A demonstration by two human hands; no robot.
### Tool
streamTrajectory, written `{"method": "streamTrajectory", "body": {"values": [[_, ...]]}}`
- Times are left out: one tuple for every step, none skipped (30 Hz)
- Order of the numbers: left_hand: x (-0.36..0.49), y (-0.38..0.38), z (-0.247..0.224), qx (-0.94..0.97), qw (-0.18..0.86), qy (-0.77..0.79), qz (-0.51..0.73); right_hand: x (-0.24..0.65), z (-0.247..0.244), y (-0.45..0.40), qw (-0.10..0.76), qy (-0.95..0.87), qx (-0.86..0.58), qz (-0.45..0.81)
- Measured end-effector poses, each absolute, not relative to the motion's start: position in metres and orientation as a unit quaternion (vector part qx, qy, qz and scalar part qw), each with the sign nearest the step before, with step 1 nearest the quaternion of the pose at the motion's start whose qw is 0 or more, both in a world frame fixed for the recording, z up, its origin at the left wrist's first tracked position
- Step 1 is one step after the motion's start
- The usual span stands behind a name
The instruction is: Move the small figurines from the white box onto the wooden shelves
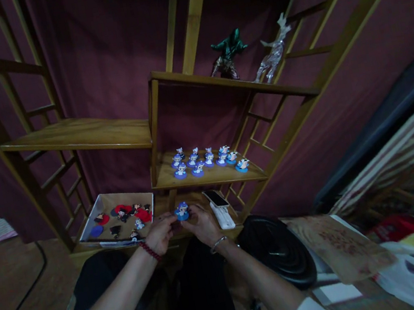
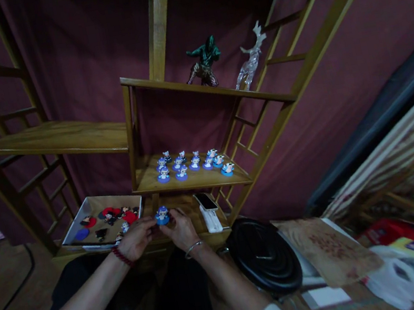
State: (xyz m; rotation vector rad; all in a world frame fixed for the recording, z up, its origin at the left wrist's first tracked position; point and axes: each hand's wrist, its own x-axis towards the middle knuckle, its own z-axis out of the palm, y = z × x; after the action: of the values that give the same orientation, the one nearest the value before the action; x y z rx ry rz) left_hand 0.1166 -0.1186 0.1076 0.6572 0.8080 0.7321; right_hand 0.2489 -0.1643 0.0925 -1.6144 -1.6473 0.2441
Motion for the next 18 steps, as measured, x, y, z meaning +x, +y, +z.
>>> {"method": "streamTrajectory", "body": {"values": [[0.119, -0.119, 0.109, 0.310, 0.805, 0.375, 0.340, 0.253, 0.092, -0.165, 0.404, -0.649, -0.638, 0.093], [0.122, -0.120, 0.110, 0.312, 0.806, 0.371, 0.338, 0.256, 0.092, -0.166, 0.408, -0.647, -0.638, 0.090], [0.124, -0.121, 0.111, 0.313, 0.808, 0.367, 0.337, 0.260, 0.092, -0.167, 0.412, -0.645, -0.638, 0.086], [0.127, -0.122, 0.111, 0.314, 0.809, 0.364, 0.338, 0.263, 0.092, -0.168, 0.415, -0.643, -0.638, 0.084], [0.129, -0.123, 0.112, 0.315, 0.810, 0.359, 0.339, 0.266, 0.093, -0.170, 0.419, -0.642, -0.637, 0.082], [0.131, -0.124, 0.113, 0.319, 0.811, 0.354, 0.341, 0.268, 0.093, -0.171, 0.424, -0.639, -0.637, 0.081], [0.133, -0.125, 0.115, 0.325, 0.811, 0.347, 0.341, 0.271, 0.094, -0.173, 0.429, -0.636, -0.636, 0.081], [0.135, -0.126, 0.116, 0.333, 0.811, 0.340, 0.340, 0.274, 0.094, -0.174, 0.434, -0.633, -0.636, 0.082], [0.137, -0.128, 0.117, 0.341, 0.811, 0.334, 0.338, 0.277, 0.094, -0.175, 0.440, -0.628, -0.636, 0.085], [0.139, -0.129, 0.118, 0.349, 0.811, 0.329, 0.334, 0.279, 0.095, -0.177, 0.445, -0.623, -0.637, 0.087], [0.142, -0.130, 0.118, 0.356, 0.812, 0.324, 0.331, 0.282, 0.095, -0.178, 0.448, -0.620, -0.638, 0.089], [0.144, -0.131, 0.119, 0.359, 0.812, 0.322, 0.330, 0.284, 0.095, -0.179, 0.449, -0.617, -0.640, 0.089], [0.147, -0.131, 0.120, 0.359, 0.812, 0.321, 0.330, 0.287, 0.095, -0.180, 0.448, -0.615, -0.643, 0.087], [0.150, -0.132, 0.120, 0.359, 0.812, 0.320, 0.330, 0.289, 0.095, -0.181, 0.448, -0.612, -0.646, 0.083], [0.153, -0.132, 0.121, 0.358, 0.813, 0.319, 0.331, 0.291, 0.095, -0.182, 0.449, -0.610, -0.648, 0.079], [0.156, -0.133, 0.121, 0.358, 0.813, 0.319, 0.330, 0.293, 0.096, -0.183, 0.453, -0.609, -0.647, 0.079], [0.158, -0.133, 0.122, 0.359, 0.812, 0.321, 0.329, 0.295, 0.096, -0.184, 0.459, -0.608, -0.643, 0.080], [0.161, -0.133, 0.123, 0.361, 0.812, 0.323, 0.326, 0.296, 0.097, -0.185, 0.466, -0.607, -0.639, 0.081]]}}
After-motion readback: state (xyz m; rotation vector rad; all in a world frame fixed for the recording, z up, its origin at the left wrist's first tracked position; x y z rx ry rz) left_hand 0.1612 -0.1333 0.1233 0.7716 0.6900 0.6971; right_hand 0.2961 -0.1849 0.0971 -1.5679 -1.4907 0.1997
